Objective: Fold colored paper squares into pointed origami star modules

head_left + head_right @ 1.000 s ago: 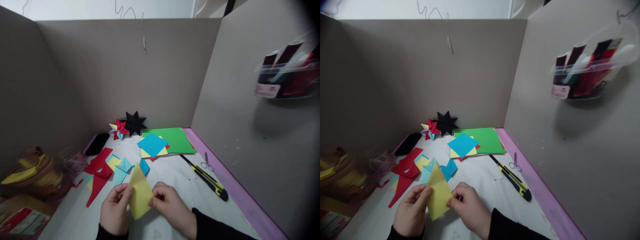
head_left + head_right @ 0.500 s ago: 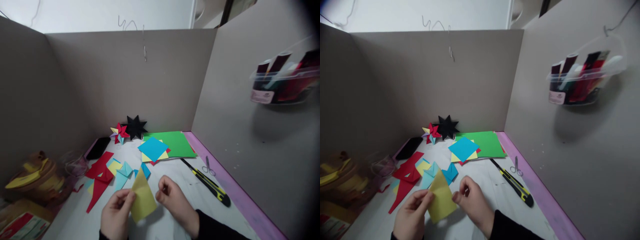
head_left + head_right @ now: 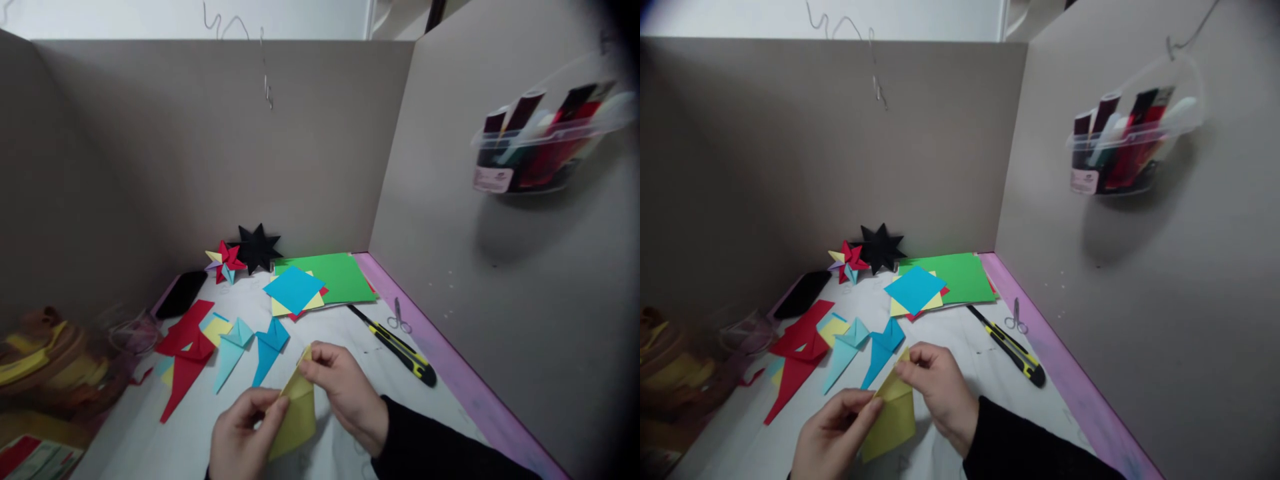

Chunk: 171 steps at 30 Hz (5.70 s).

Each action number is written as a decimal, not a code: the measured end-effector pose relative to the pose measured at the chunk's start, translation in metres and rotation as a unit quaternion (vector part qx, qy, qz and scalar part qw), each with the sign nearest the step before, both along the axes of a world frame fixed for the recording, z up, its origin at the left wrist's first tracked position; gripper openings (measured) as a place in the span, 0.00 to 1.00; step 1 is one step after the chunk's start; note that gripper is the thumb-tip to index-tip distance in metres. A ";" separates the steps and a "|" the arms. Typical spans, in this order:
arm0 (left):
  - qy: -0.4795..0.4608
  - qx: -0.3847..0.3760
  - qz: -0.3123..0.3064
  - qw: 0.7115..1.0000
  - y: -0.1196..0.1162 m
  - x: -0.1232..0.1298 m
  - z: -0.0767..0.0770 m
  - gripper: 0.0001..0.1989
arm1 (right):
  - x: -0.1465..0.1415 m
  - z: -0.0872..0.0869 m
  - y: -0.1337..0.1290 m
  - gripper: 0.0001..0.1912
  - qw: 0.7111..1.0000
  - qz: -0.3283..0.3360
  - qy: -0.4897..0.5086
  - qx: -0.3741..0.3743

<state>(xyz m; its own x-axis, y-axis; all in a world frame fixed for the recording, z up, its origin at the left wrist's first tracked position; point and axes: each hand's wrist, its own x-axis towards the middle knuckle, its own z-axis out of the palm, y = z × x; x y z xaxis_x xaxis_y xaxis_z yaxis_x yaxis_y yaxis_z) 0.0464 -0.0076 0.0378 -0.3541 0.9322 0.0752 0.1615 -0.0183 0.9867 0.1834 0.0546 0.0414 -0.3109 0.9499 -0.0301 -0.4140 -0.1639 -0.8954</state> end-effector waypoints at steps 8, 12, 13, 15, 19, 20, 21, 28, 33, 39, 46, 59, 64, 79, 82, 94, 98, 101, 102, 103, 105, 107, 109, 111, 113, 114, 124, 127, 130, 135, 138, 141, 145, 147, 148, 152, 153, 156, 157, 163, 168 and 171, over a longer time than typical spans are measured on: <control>0.048 -0.012 -0.017 0.999 -0.001 -0.003 -0.004 0.13 | 0.009 0.000 0.014 0.08 0.997 -0.068 0.031 -0.011; 0.037 -0.026 -0.002 0.999 0.000 -0.003 -0.004 0.13 | 0.014 0.001 0.019 0.08 0.995 -0.102 0.016 0.011; 0.032 -0.028 0.002 0.999 0.000 -0.002 -0.004 0.13 | 0.013 0.000 0.017 0.09 0.995 -0.094 0.012 0.015; 0.024 -0.032 0.002 0.999 0.000 -0.002 -0.004 0.13 | 0.010 -0.001 0.010 0.11 0.998 -0.045 -0.010 0.032; 0.033 -0.027 -0.006 0.999 -0.001 -0.003 -0.006 0.13 | 0.007 -0.001 0.003 0.09 0.997 -0.004 -0.048 0.054; 0.036 -0.027 -0.007 0.999 -0.001 -0.003 -0.007 0.13 | 0.008 0.000 0.005 0.09 0.997 -0.022 -0.044 0.052; 0.037 -0.029 -0.007 0.999 -0.001 -0.003 -0.007 0.13 | 0.010 0.001 0.008 0.09 0.997 -0.044 -0.037 0.049; -0.065 -0.037 0.023 0.997 0.006 -0.007 -0.011 0.14 | 0.011 -0.002 0.011 0.10 0.995 0.003 -0.080 0.065; -0.086 -0.051 -0.038 0.994 0.012 -0.011 -0.014 0.16 | 0.005 -0.011 -0.001 0.12 0.967 0.080 -0.232 0.065; -0.065 -0.045 -0.096 0.992 0.012 -0.013 -0.015 0.14 | 0.009 -0.007 0.001 0.15 0.933 0.159 -0.303 0.111; -0.165 -0.016 0.065 0.984 0.029 -0.047 -0.023 0.14 | 0.007 -0.013 0.000 0.09 0.932 0.156 -0.309 0.104; 0.393 0.256 -0.131 0.873 0.016 -0.042 -0.009 0.09 | 0.012 -0.006 -0.011 0.16 0.896 -0.022 -0.280 0.343; 0.350 0.291 0.021 0.890 0.007 -0.027 -0.012 0.10 | 0.026 -0.014 -0.012 0.04 0.862 -0.158 -0.290 0.385; -0.095 0.018 -0.192 0.977 0.014 -0.009 -0.019 0.25 | 0.011 -0.044 -0.026 0.03 0.910 -0.075 -0.205 0.354; -0.083 0.017 -0.172 0.981 0.015 -0.009 -0.019 0.26 | 0.006 -0.045 -0.027 0.05 0.955 -0.047 -0.130 0.262; -0.137 -0.009 -0.155 0.978 0.016 -0.004 -0.024 0.31 | 0.006 -0.048 -0.028 0.11 0.970 -0.025 -0.150 0.190; -0.139 -0.022 -0.138 0.980 0.017 -0.004 -0.024 0.33 | 0.007 -0.052 -0.029 0.12 0.944 -0.050 -0.214 0.244; -0.145 -0.017 -0.124 0.982 0.019 -0.004 -0.026 0.35 | 0.007 -0.054 -0.029 0.15 0.920 -0.052 -0.253 0.295; -0.147 -0.015 -0.119 0.982 0.019 -0.004 -0.027 0.34 | 0.008 -0.055 -0.029 0.16 0.913 -0.049 -0.260 0.309; -0.148 -0.014 -0.115 0.982 0.019 -0.003 -0.027 0.34 | 0.008 -0.055 -0.029 0.17 0.908 -0.045 -0.266 0.321; -0.150 -0.011 -0.111 0.982 0.019 -0.003 -0.030 0.32 | 0.008 -0.057 -0.028 0.19 0.898 -0.039 -0.275 0.341; -0.153 -0.003 -0.111 0.982 0.020 -0.002 -0.033 0.30 | 0.009 -0.058 -0.028 0.20 0.887 -0.037 -0.287 0.359; -0.148 0.010 -0.114 0.982 0.021 -0.003 -0.036 0.28 | 0.010 -0.059 -0.028 0.20 0.880 -0.040 -0.297 0.368; -0.137 0.020 -0.116 0.984 0.021 -0.003 -0.037 0.26 | 0.010 -0.060 -0.029 0.19 0.880 -0.050 -0.306 0.360; -0.118 0.015 -0.118 0.986 0.020 -0.003 -0.037 0.22 | 0.009 -0.060 -0.029 0.17 0.891 -0.057 -0.305 0.333; -0.103 0.006 -0.118 0.988 0.019 -0.002 -0.036 0.21 | 0.007 -0.060 -0.028 0.15 0.902 -0.056 -0.296 0.309; 0.009 -0.017 -0.047 0.999 0.019 -0.005 -0.033 0.18 | -0.003 -0.057 -0.014 0.18 0.998 0.005 -0.034 0.053; 0.015 -0.039 -0.095 0.995 0.022 -0.010 -0.038 0.19 | 0.004 -0.056 -0.009 0.14 0.998 -0.016 -0.057 0.026; -0.026 -0.082 -0.122 0.989 0.025 -0.009 -0.046 0.17 | 0.008 -0.057 -0.001 0.13 0.996 -0.052 -0.069 -0.011; -0.052 -0.078 -0.109 0.990 0.031 -0.009 -0.058 0.12 | 0.019 -0.057 0.012 0.14 0.984 -0.139 -0.097 0.058; -0.064 -0.043 -0.076 0.994 0.035 -0.012 -0.059 0.10 | 0.032 -0.051 0.011 0.22 0.884 -0.269 -0.231 0.304; -0.087 -0.046 -0.080 0.992 0.031 -0.011 -0.056 0.13 | 0.040 -0.043 0.002 0.22 0.711 -0.165 -0.384 0.566; -0.092 -0.046 -0.107 0.989 0.013 -0.005 -0.056 0.16 | 0.037 -0.048 -0.003 0.14 0.591 -0.045 -0.451 0.668; -0.068 -0.037 -0.100 0.992 0.004 -0.007 -0.058 0.18 | 0.036 -0.055 -0.001 0.10 0.587 -0.051 -0.453 0.669; -0.054 -0.031 -0.088 0.994 0.000 -0.008 -0.060 0.19 | 0.036 -0.059 0.001 0.10 0.588 -0.060 -0.456 0.666; -0.039 -0.014 -0.063 0.997 -0.008 -0.014 -0.069 0.22 | 0.039 -0.064 0.000 0.13 0.580 -0.071 -0.464 0.666; -0.044 -0.013 -0.071 0.996 -0.009 -0.014 -0.071 0.22 | 0.039 -0.064 -0.002 0.14 0.575 -0.074 -0.464 0.669; -0.002 -0.005 -0.075 0.997 -0.010 -0.013 -0.073 0.23 | 0.041 -0.063 -0.004 0.13 0.563 -0.080 -0.456 0.685; 0.044 0.008 -0.061 0.997 -0.011 -0.013 -0.072 0.24 | 0.042 -0.063 -0.003 0.12 0.562 -0.076 -0.458 0.685; 0.456 0.205 -0.100 0.860 -0.022 -0.013 -0.062 0.21 | 0.060 -0.073 0.007 0.11 0.577 0.057 -0.498 0.644; 0.539 0.187 -0.251 0.782 -0.031 -0.003 -0.065 0.12 | 0.078 -0.075 0.016 0.11 0.636 0.122 -0.498 0.576; 0.537 0.183 -0.258 0.782 -0.033 0.000 -0.066 0.12 | 0.082 -0.074 0.025 0.08 0.677 0.153 -0.488 0.529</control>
<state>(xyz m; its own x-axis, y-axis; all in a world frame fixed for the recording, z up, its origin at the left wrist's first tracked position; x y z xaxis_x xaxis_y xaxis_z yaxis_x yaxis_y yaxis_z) 0.0467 -0.0407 -0.0281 0.5128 0.7769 0.3653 0.7714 -0.6037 0.2011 0.2657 0.0796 -0.0328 -0.8214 0.4946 0.2841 0.3667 0.8394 -0.4013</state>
